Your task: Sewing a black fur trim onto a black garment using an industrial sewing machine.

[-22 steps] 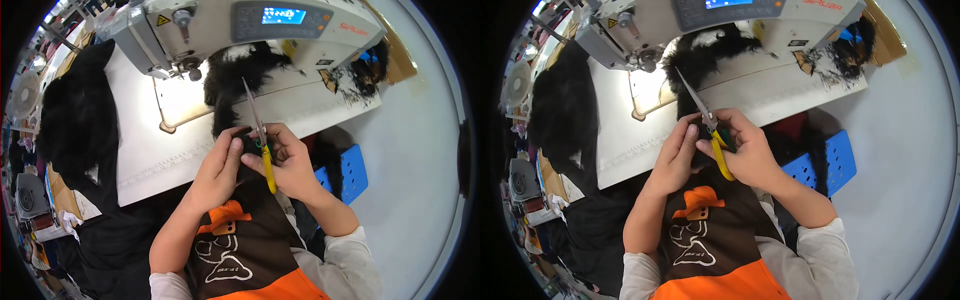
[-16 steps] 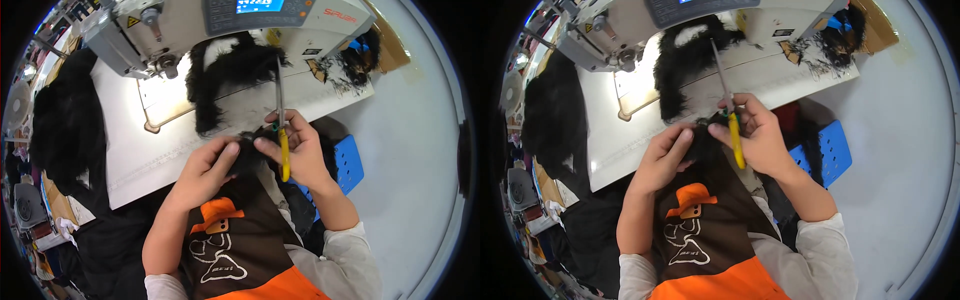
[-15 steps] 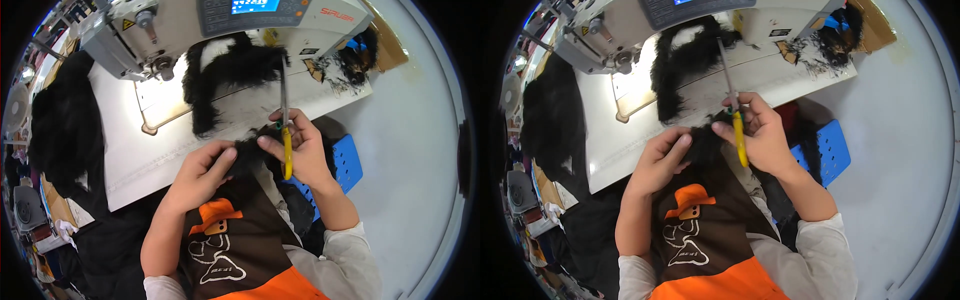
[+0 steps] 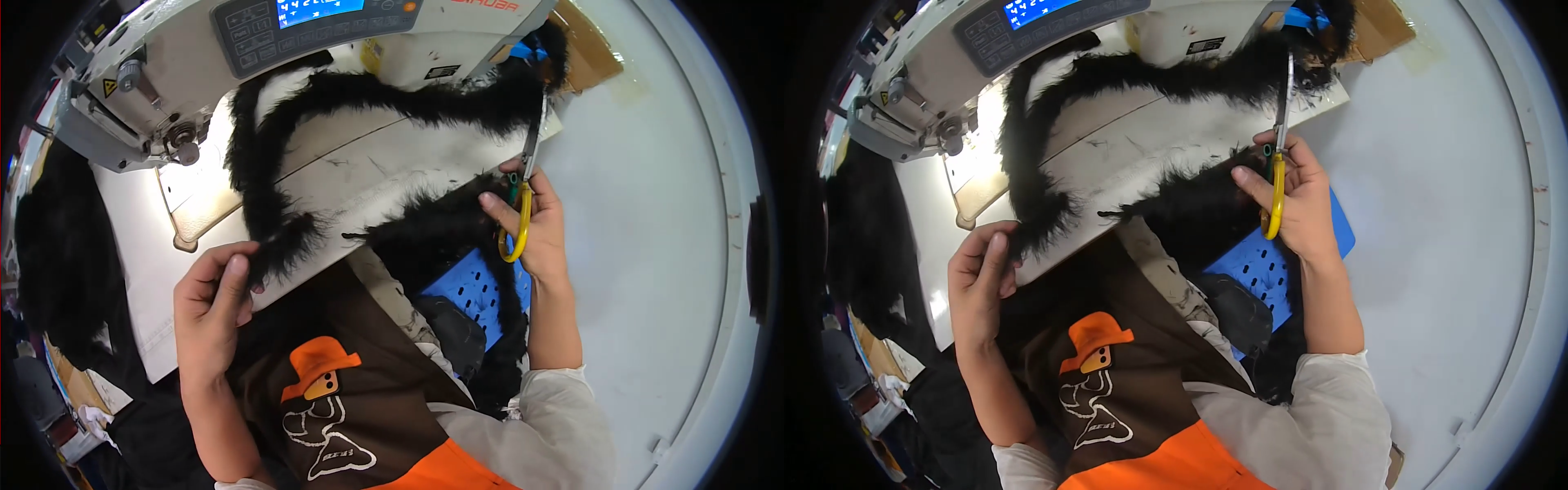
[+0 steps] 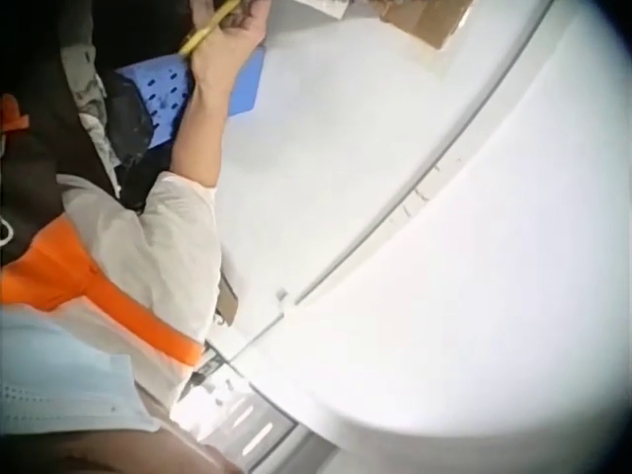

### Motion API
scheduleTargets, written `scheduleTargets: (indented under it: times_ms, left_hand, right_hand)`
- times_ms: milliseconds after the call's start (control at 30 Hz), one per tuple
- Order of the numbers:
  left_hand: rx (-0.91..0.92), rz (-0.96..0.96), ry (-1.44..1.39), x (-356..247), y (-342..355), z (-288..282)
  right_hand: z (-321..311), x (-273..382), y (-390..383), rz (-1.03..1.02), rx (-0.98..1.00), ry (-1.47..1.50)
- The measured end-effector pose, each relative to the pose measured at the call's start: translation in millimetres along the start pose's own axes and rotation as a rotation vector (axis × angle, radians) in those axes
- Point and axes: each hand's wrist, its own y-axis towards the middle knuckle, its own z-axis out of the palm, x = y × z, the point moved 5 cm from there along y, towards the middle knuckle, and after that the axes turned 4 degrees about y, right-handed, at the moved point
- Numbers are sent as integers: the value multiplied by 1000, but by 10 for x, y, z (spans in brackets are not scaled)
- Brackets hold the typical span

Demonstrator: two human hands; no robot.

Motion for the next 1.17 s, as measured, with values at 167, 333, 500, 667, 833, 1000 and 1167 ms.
scheduleTargets:
  times_ms: [167,333,500,667,833,1000,1167]
  left_hand:
    - [24,20,43,12,38,111]
    - [17,12,215,-60,242,151]
    - [26,74,301,-145,668,24]
    - [-34,143,305,-136,1040,-164]
    - [-134,198,371,-82,964,-182]
    - [-149,193,325,-44,949,-140]
    - [-228,400,447,-87,924,-82]
  right_hand:
    - [-97,-21,-89,150,204,-250]
    - [-207,-75,-39,156,125,-421]
    - [-165,-37,72,160,96,-390]
    - [82,80,189,176,151,-410]
    - [80,160,304,128,130,-390]
    - [86,219,507,107,138,-546]
    - [706,445,897,-144,328,-705]
